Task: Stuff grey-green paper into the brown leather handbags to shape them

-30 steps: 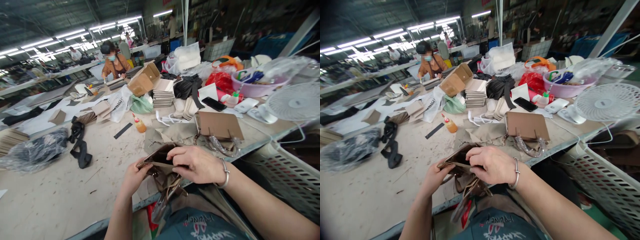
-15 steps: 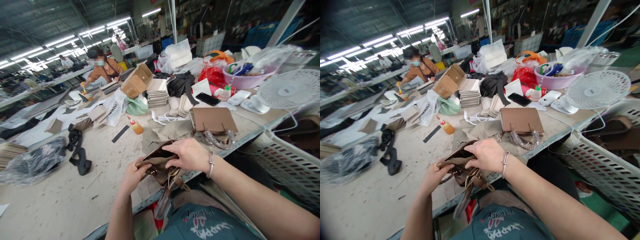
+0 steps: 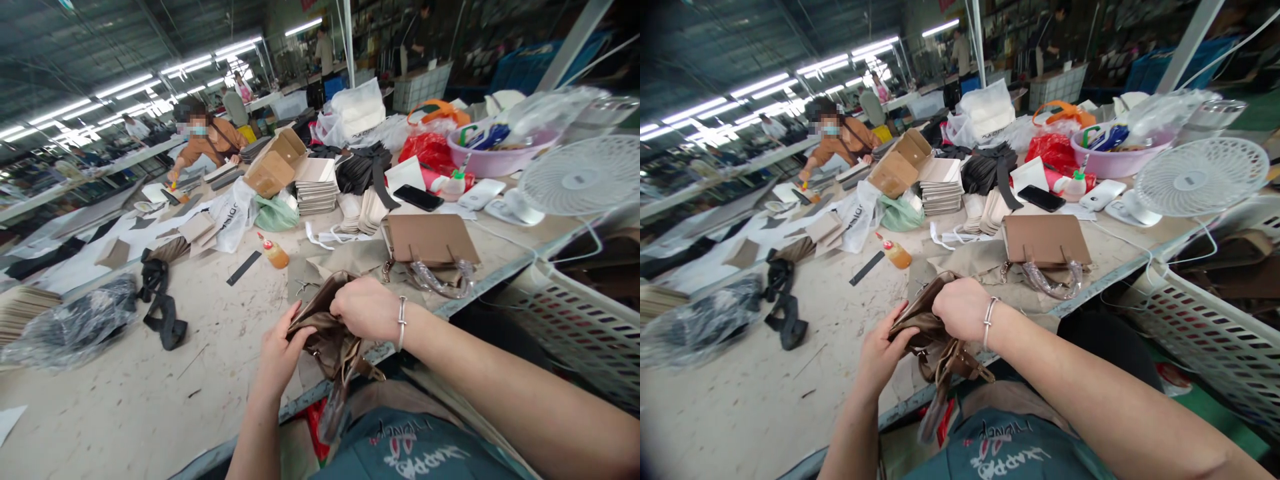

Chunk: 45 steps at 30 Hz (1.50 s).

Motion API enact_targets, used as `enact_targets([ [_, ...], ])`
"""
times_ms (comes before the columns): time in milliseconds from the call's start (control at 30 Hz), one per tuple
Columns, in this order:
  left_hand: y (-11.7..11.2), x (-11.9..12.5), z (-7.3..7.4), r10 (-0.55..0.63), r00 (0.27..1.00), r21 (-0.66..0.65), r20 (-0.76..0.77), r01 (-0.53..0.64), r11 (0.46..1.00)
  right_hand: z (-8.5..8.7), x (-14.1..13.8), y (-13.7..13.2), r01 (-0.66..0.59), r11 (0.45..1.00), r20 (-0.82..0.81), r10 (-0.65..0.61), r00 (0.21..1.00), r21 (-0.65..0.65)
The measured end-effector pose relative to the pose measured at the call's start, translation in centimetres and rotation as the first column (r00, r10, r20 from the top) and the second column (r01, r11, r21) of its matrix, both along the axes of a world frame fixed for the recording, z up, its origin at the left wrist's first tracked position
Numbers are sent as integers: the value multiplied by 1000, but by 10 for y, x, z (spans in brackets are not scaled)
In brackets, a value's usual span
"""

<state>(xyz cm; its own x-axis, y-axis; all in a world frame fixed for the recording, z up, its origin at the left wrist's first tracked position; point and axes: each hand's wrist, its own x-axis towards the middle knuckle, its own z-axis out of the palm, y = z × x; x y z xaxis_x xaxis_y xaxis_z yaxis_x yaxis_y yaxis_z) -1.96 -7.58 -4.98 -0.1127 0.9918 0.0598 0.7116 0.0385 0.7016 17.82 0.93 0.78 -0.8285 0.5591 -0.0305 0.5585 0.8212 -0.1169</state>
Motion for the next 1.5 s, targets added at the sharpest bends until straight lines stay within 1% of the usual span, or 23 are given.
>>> enact_targets([
  [100, 8, 3, -4, -29, 1000, -21, -8, 29, 999, 0, 3, 1, -82, 993, 90, 90, 992, -84],
  [133, 10, 3, -4, -44, 999, -20, -8, 44, 999, 0, 4, 1, -83, 992, 108, 93, 990, -96],
  [200, 13, 1, -4, -51, 999, 1, -3, 51, 999, 0, 9, 3, -49, 995, 110, 59, 992, -90],
  [300, 15, -3, -5, -66, 998, 25, 22, 65, 998, -1, 20, 6, 7, 998, 14, -6, 1000, -58],
  [367, 16, -5, -6, -79, 995, 19, 53, 78, 997, -3, 29, 9, 14, 999, -82, -17, 997, -38],
  [500, 21, -5, -8, -42, 994, 31, 104, 39, 999, -7, 42, 10, -44, 998, -240, 34, 970, -38],
  [600, 23, -5, -7, -45, 993, 23, 110, 43, 999, -10, 46, 9, -100, 992, -287, 75, 955, -72],
  [667, 23, -4, -7, -67, 989, 1, 135, 68, 998, -11, 46, 9, -127, 989, -269, 100, 958, -82],
  [733, 22, -2, -7, -82, 986, -7, 143, 84, 996, -10, 43, 9, -125, 990, -225, 108, 968, -65],
  [900, 21, 0, -7, -80, 993, 20, 84, 79, 997, -5, 36, 6, -100, 995, -143, 100, 985, 10],
  [1033, 21, 0, -7, -109, 993, 36, 54, 108, 994, 2, 32, 5, -130, 991, -103, 132, 986, 24],
  [1133, 21, 0, -7, -139, 990, 49, 28, 137, 989, 3, 30, 8, -179, 983, -84, 181, 980, 30],
  [1233, 20, 2, -6, -159, 987, 57, 29, 157, 986, 0, 26, 12, -196, 980, -82, 198, 977, 24],
  [1367, 20, 4, -4, -182, 981, 58, 68, 178, 982, 1, 23, 14, -184, 983, -75, 183, 980, -10],
  [1500, 20, 5, -2, -198, 975, 54, 96, 194, 980, 5, 18, 14, -131, 989, 9, 132, 991, -76],
])
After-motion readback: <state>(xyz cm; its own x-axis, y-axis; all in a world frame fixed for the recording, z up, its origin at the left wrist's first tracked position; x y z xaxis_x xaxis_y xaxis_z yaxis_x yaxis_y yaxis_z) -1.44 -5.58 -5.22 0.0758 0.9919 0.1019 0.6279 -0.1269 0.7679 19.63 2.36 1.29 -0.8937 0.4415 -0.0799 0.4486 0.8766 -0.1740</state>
